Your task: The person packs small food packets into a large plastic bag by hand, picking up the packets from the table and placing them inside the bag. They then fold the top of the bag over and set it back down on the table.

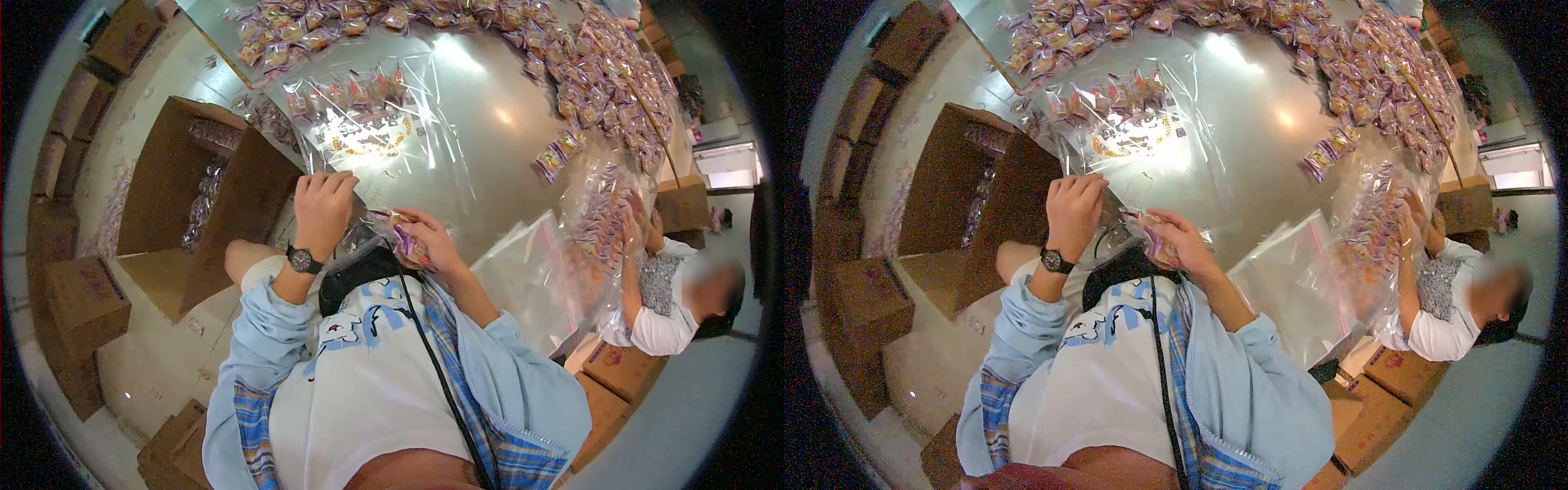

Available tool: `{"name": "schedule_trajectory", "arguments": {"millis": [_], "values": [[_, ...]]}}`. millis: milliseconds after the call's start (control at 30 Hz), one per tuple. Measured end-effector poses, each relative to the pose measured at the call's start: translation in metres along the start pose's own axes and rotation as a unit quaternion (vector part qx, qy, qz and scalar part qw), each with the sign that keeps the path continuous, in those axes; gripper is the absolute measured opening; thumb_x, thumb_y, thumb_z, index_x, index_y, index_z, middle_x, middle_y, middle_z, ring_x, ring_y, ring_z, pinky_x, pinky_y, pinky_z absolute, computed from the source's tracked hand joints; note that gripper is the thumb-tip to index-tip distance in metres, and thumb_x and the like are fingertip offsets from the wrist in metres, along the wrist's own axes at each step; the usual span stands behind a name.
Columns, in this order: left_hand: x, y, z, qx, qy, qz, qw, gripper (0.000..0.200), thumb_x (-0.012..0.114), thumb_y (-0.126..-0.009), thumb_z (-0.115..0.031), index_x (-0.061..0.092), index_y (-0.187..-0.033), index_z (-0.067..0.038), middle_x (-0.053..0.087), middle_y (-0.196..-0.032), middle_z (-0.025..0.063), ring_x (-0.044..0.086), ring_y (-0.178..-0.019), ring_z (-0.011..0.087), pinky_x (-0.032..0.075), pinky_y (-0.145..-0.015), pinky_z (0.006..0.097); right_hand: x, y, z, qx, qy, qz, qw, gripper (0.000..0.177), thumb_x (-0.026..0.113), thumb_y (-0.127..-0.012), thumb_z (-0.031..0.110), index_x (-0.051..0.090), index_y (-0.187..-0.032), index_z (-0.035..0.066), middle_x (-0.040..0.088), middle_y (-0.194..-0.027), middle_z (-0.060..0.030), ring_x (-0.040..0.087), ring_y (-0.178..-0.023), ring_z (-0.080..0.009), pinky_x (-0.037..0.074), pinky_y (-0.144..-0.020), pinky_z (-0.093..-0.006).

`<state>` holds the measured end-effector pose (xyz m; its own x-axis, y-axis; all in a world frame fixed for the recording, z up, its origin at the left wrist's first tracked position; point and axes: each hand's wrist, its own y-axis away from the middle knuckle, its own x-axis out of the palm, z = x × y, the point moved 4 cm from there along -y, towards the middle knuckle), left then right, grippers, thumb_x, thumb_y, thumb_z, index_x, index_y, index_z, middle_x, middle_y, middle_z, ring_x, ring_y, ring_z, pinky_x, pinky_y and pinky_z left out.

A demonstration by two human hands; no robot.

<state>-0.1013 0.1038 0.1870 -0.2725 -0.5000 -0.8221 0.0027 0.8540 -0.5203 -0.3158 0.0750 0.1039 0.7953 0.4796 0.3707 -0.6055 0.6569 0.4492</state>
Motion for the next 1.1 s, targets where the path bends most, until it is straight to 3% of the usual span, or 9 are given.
{"name": "schedule_trajectory", "arguments": {"millis": [100, 167, 367, 467, 600, 633, 833, 933, 1100], "values": [[-0.003, 0.005, 0.000, -0.002, 0.065, -0.013, 0.998, 0.021, 0.070, -0.076, -0.003, 0.070, -0.097, -0.009, 0.070, -0.103, 0.0031, 0.062, -0.090, 0.0254, 0.049, -0.081, 0.0379, 0.011, -0.004, 0.012, -0.156, 0.299, -0.047, 0.940, 0.047, 0.068, -0.089, 0.020, 0.061, -0.132, 0.003, 0.065, -0.118, -0.0118, 0.069, -0.086, -0.0217, 0.056, -0.078, -0.0338], [-0.008, -0.001, -0.002, -0.005, 0.106, -0.022, 0.994, 0.022, 0.070, -0.075, 0.000, 0.070, -0.096, -0.005, 0.070, -0.104, 0.0058, 0.063, -0.092, 0.0283, 0.053, -0.079, 0.0396, 0.048, 0.020, 0.064, -0.297, 0.555, -0.106, 0.770, 0.045, 0.069, -0.088, 0.019, 0.064, -0.131, 0.005, 0.064, -0.119, -0.0113, 0.068, -0.088, -0.0220, 0.055, -0.081, -0.0352], [-0.012, -0.002, -0.003, -0.015, 0.139, -0.042, 0.989, 0.023, 0.070, -0.075, 0.003, 0.071, -0.098, -0.003, 0.070, -0.105, 0.0092, 0.064, -0.093, 0.0299, 0.053, -0.082, 0.0398, 0.033, -0.036, 0.017, -0.141, 0.271, -0.054, 0.951, 0.040, 0.072, -0.087, 0.025, 0.067, -0.123, 0.007, 0.064, -0.120, -0.0197, 0.066, -0.101, -0.0279, 0.053, -0.089, -0.0380], [-0.017, -0.009, 0.003, -0.062, 0.180, -0.040, 0.981, 0.022, 0.069, -0.077, 0.004, 0.070, -0.098, -0.002, 0.070, -0.105, 0.0112, 0.065, -0.095, 0.0314, 0.053, -0.082, 0.0403, 0.024, -0.027, 0.021, 0.005, 0.024, -0.021, 0.999, 0.035, 0.070, -0.088, 0.018, 0.069, -0.120, 0.005, 0.065, -0.117, -0.0106, 0.065, -0.097, -0.0167, 0.052, -0.083, -0.0322], [-0.006, -0.004, 0.001, -0.117, 0.221, -0.060, 0.967, 0.018, 0.068, -0.079, 0.005, 0.071, -0.095, -0.001, 0.070, -0.103, 0.0132, 0.066, -0.094, 0.0325, 0.053, -0.082, 0.0398, 0.017, -0.024, 0.039, -0.274, 0.384, -0.203, 0.858, 0.027, 0.073, -0.085, 0.024, 0.075, -0.106, 0.007, 0.066, -0.112, -0.0199, 0.067, -0.097, -0.0317, 0.053, -0.087, -0.0387], [-0.003, -0.001, 0.000, -0.110, 0.209, -0.064, 0.970, 0.016, 0.069, -0.079, 0.005, 0.072, -0.094, -0.001, 0.071, -0.103, 0.0127, 0.066, -0.093, 0.0319, 0.053, -0.082, 0.0392, 0.014, -0.028, 0.041, -0.288, 0.375, -0.226, 0.852, 0.025, 0.073, -0.084, 0.022, 0.075, -0.105, 0.009, 0.065, -0.116, -0.0197, 0.066, -0.097, -0.0364, 0.054, -0.086, -0.0405], [-0.004, 0.004, 0.001, -0.109, 0.222, -0.059, 0.967, 0.016, 0.069, -0.079, 0.005, 0.072, -0.094, -0.002, 0.070, -0.102, 0.0111, 0.066, -0.093, 0.0311, 0.053, -0.080, 0.0391, 0.026, -0.032, 0.067, -0.445, 0.551, -0.241, 0.663, 0.026, 0.074, -0.082, 0.024, 0.075, -0.104, 0.010, 0.063, -0.125, -0.0165, 0.062, -0.102, -0.0314, 0.048, -0.086, -0.0418], [-0.011, -0.006, 0.001, -0.087, 0.218, -0.065, 0.970, 0.017, 0.070, -0.078, 0.005, 0.072, -0.093, -0.003, 0.070, -0.102, 0.0100, 0.065, -0.092, 0.0301, 0.053, -0.080, 0.0391, 0.018, -0.058, 0.068, -0.425, 0.603, -0.297, 0.607, 0.032, 0.074, -0.082, 0.027, 0.072, -0.109, 0.011, 0.056, -0.137, -0.0181, 0.057, -0.110, -0.0319, 0.044, -0.086, -0.0434], [-0.015, -0.006, -0.001, -0.031, 0.187, -0.056, 0.980, 0.020, 0.071, -0.076, 0.004, 0.071, -0.095, -0.004, 0.071, -0.101, 0.0083, 0.064, -0.090, 0.0292, 0.052, -0.080, 0.0387, -0.008, -0.079, 0.060, -0.330, 0.662, -0.297, 0.604, 0.057, 0.074, -0.082, 0.033, 0.060, -0.133, 0.013, 0.043, -0.151, -0.0203, 0.043, -0.134, -0.0420, 0.034, -0.108, -0.0567]]}}
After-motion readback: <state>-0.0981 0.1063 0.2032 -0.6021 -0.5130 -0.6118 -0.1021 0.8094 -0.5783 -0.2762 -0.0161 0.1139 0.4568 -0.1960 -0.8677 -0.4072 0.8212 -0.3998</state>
